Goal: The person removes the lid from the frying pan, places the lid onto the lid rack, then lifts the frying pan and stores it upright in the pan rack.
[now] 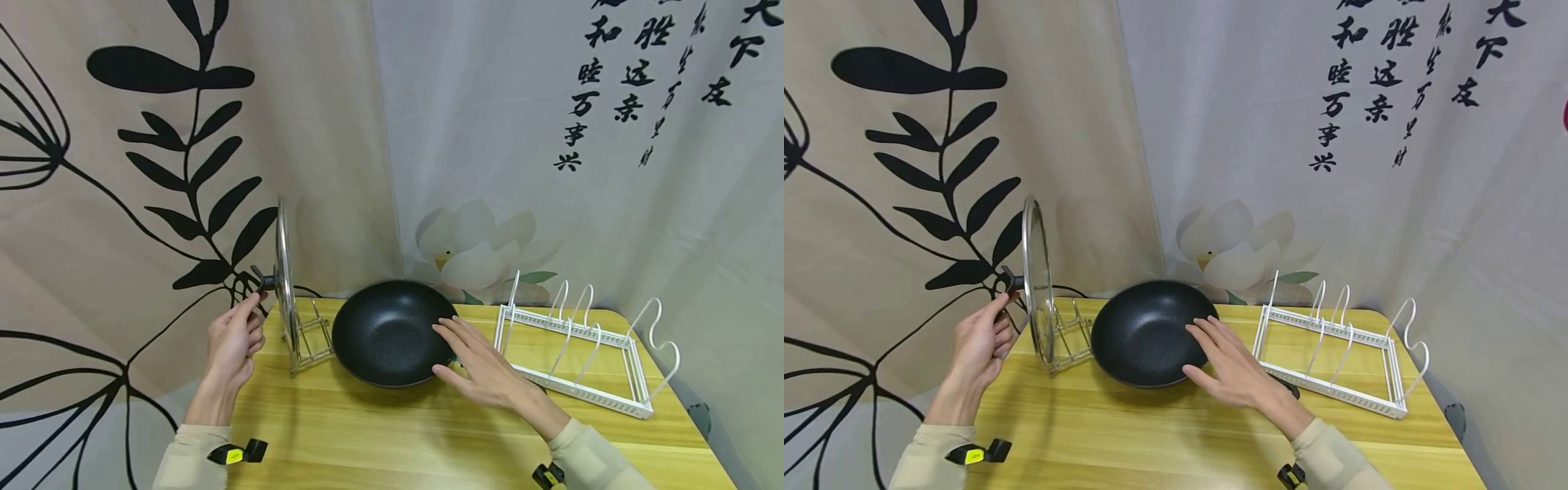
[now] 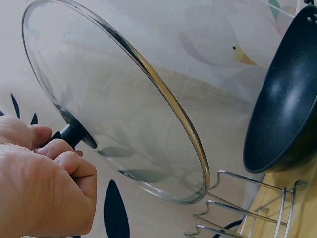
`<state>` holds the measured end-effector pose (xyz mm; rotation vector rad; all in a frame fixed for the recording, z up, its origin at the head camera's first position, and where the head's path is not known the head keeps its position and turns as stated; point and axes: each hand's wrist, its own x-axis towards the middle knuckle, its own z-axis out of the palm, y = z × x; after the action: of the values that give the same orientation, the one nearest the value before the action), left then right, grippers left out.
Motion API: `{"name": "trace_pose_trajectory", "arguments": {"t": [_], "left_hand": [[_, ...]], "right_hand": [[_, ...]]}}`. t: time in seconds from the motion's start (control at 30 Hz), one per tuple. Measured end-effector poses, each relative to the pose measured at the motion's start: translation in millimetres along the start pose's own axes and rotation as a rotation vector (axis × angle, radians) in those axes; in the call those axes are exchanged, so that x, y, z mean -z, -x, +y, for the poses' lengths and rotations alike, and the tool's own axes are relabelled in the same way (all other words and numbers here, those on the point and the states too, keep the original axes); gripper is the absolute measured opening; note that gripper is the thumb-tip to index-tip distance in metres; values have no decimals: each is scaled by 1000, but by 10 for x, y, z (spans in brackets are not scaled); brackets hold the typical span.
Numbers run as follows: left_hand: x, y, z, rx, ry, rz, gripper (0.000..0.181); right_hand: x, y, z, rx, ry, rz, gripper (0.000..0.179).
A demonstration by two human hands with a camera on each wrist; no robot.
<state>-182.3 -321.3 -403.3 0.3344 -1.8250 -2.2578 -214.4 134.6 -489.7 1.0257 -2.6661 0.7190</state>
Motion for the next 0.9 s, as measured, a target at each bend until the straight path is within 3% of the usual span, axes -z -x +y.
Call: {"name": "trace_pose_trajectory", "arguments": {"t": [0.63,0.9], "left_hand": [[26,10,-18,4,1,9,24],[17,10,-20,-2,19,21,25]], "right_hand": [[-123,-221,-85,75,-16,21,73],[-152,-332,-140,59,-38,1,73]]}}
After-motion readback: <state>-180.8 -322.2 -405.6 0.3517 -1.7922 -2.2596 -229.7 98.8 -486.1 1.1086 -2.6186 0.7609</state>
